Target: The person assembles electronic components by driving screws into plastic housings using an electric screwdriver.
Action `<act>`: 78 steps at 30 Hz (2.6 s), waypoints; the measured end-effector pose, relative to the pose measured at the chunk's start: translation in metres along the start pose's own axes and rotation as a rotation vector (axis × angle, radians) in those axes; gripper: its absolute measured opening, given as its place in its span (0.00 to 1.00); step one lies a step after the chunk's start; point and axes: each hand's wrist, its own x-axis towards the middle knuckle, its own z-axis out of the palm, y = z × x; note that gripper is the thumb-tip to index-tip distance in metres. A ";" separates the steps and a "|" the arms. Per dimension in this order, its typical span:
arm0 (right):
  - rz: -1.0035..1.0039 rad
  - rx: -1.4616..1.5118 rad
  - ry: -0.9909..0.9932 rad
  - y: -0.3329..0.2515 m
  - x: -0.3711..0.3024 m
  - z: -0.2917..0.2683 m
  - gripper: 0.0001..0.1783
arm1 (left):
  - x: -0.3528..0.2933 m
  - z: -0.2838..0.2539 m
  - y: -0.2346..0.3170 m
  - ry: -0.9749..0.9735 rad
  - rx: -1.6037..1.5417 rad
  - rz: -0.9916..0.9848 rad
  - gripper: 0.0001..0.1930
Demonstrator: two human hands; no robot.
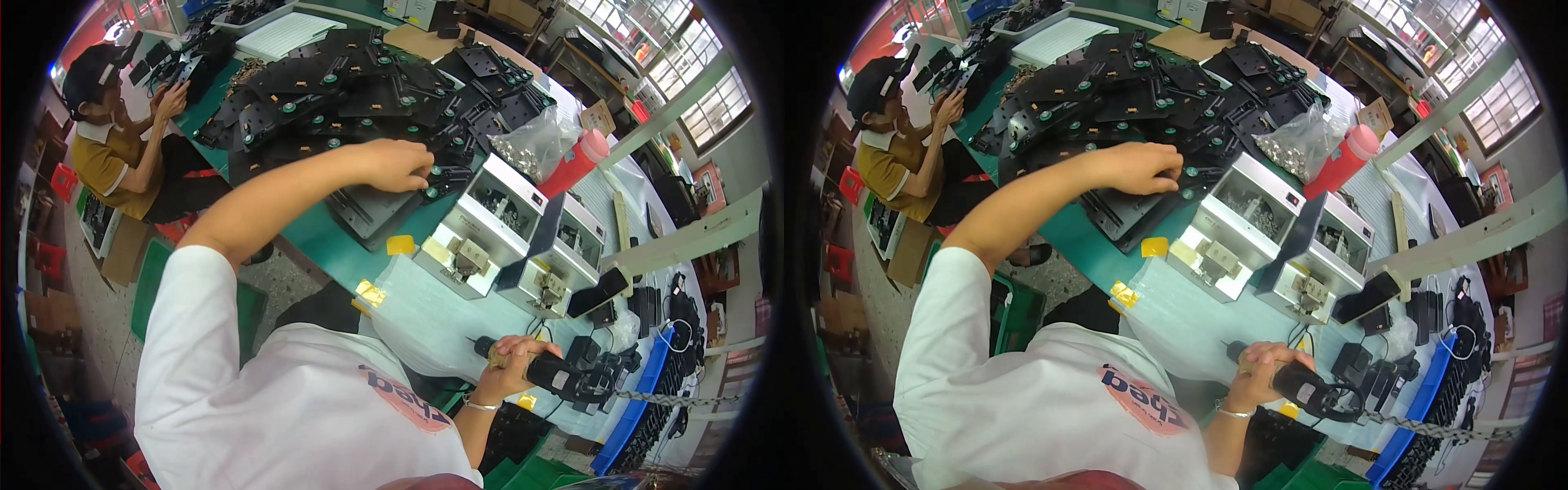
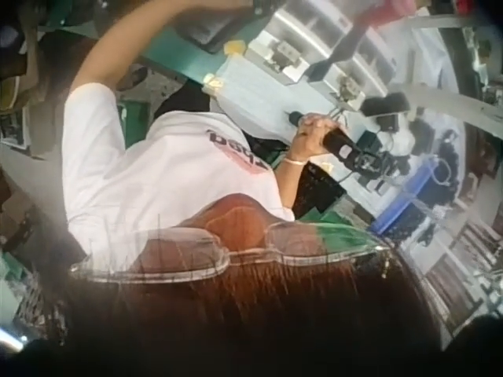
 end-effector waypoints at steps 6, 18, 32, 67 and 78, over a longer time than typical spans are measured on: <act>0.081 -0.002 0.055 -0.011 -0.002 0.008 0.26 | -0.021 0.015 0.004 0.415 -0.090 0.163 0.13; 0.040 -0.105 0.093 -0.012 -0.001 0.012 0.25 | -0.101 -0.160 -0.187 0.178 0.042 -0.244 0.67; 0.013 0.225 0.032 -0.035 0.015 0.032 0.25 | -0.089 -0.147 -0.212 0.043 -0.152 -0.070 0.63; -0.226 -0.061 -0.455 0.007 0.075 0.113 0.27 | -0.122 0.111 0.087 -0.018 -0.255 0.167 0.52; -0.033 -0.044 -0.262 -0.009 0.060 0.116 0.26 | -0.130 0.131 0.084 0.136 -0.279 0.132 0.44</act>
